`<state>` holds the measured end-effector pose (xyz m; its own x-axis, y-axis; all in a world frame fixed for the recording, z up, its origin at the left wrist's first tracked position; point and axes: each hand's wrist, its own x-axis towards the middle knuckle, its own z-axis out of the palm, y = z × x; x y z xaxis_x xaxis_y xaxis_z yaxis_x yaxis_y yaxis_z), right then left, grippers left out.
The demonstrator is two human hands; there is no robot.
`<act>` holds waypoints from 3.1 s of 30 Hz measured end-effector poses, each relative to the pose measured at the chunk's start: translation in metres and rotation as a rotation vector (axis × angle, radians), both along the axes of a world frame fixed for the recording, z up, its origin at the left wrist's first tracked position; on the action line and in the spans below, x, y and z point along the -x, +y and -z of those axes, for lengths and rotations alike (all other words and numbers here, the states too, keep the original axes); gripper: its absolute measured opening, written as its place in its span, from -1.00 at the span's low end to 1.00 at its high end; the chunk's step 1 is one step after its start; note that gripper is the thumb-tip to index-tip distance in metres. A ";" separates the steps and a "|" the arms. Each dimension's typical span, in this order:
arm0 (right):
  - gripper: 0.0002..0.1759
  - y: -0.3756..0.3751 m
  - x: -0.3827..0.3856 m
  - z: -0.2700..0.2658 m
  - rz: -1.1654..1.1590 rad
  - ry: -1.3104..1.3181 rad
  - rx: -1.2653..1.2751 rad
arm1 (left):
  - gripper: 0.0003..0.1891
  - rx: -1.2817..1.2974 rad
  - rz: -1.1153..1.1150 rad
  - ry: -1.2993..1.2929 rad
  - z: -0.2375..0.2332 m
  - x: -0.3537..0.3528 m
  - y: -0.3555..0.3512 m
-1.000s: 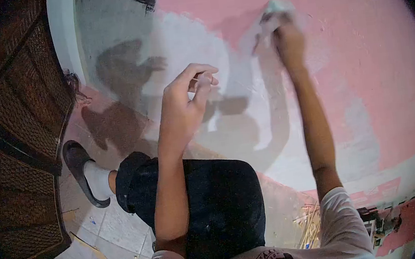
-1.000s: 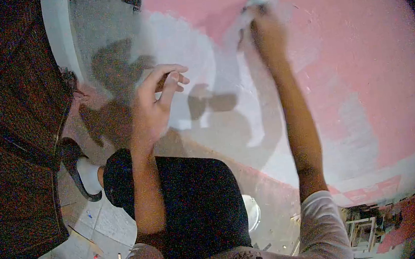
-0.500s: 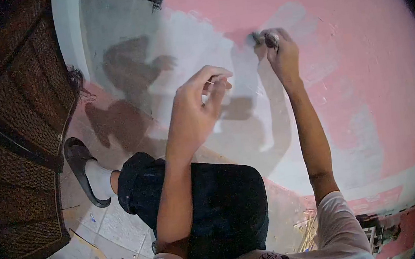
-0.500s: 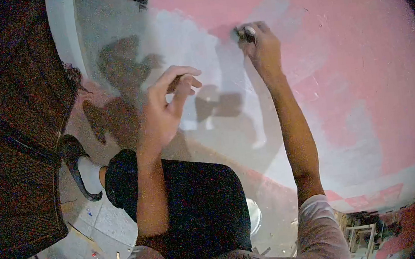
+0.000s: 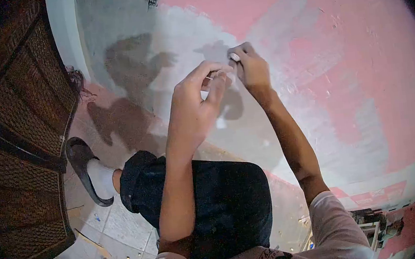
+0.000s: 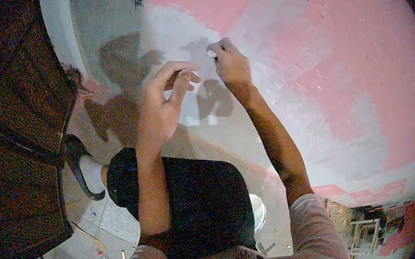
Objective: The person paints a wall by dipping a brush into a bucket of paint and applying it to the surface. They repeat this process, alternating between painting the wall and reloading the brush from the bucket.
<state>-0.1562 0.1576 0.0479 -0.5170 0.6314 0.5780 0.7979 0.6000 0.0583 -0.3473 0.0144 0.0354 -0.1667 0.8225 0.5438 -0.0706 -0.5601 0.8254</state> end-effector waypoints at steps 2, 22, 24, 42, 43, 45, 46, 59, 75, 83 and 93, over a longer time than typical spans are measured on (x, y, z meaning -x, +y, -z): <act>-0.68 -0.012 -0.002 -0.015 -0.039 0.000 -0.208 | -0.75 0.017 0.015 -0.023 -0.002 0.001 -0.002; -0.65 -0.003 -0.024 -0.176 -0.039 0.064 -0.697 | -0.80 0.019 -0.011 -0.103 -0.007 0.000 -0.001; -0.67 0.003 -0.022 -0.159 -0.130 0.431 -0.322 | -0.79 0.030 -0.005 -0.071 -0.006 0.001 -0.004; -0.72 -0.006 -0.044 -0.213 0.059 -0.016 -0.609 | -0.78 0.042 -0.002 -0.053 -0.006 0.000 -0.006; -0.71 0.009 -0.056 -0.189 0.079 -0.022 -0.566 | -0.78 0.038 -0.007 -0.054 -0.006 0.002 -0.006; -0.64 0.011 -0.052 -0.097 0.096 0.197 -0.103 | -0.78 0.043 -0.015 -0.039 -0.008 0.005 -0.010; -0.57 0.039 -0.081 -0.044 0.001 -0.466 -0.457 | -0.78 0.047 -0.019 -0.023 -0.011 0.007 -0.013; -0.71 -0.007 -0.067 -0.169 -0.265 0.728 0.134 | -0.77 0.067 -0.054 -0.075 -0.013 0.002 -0.006; -0.83 -0.020 -0.146 0.194 -0.276 -0.030 0.199 | -0.78 0.039 -0.002 -0.035 -0.007 0.000 -0.010; -0.83 -0.232 -0.299 0.306 0.250 0.205 0.733 | -0.74 0.107 0.001 0.062 -0.006 -0.007 -0.010; -0.59 -0.532 -0.382 0.467 1.277 0.787 0.100 | -0.70 0.296 0.088 0.183 0.015 -0.050 0.001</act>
<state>0.2260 -0.3744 -0.4189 0.8098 0.4576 0.3671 0.5798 -0.5288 -0.6199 -0.2977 0.0151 0.0202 -0.0099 0.9557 0.2942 0.0558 -0.2933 0.9544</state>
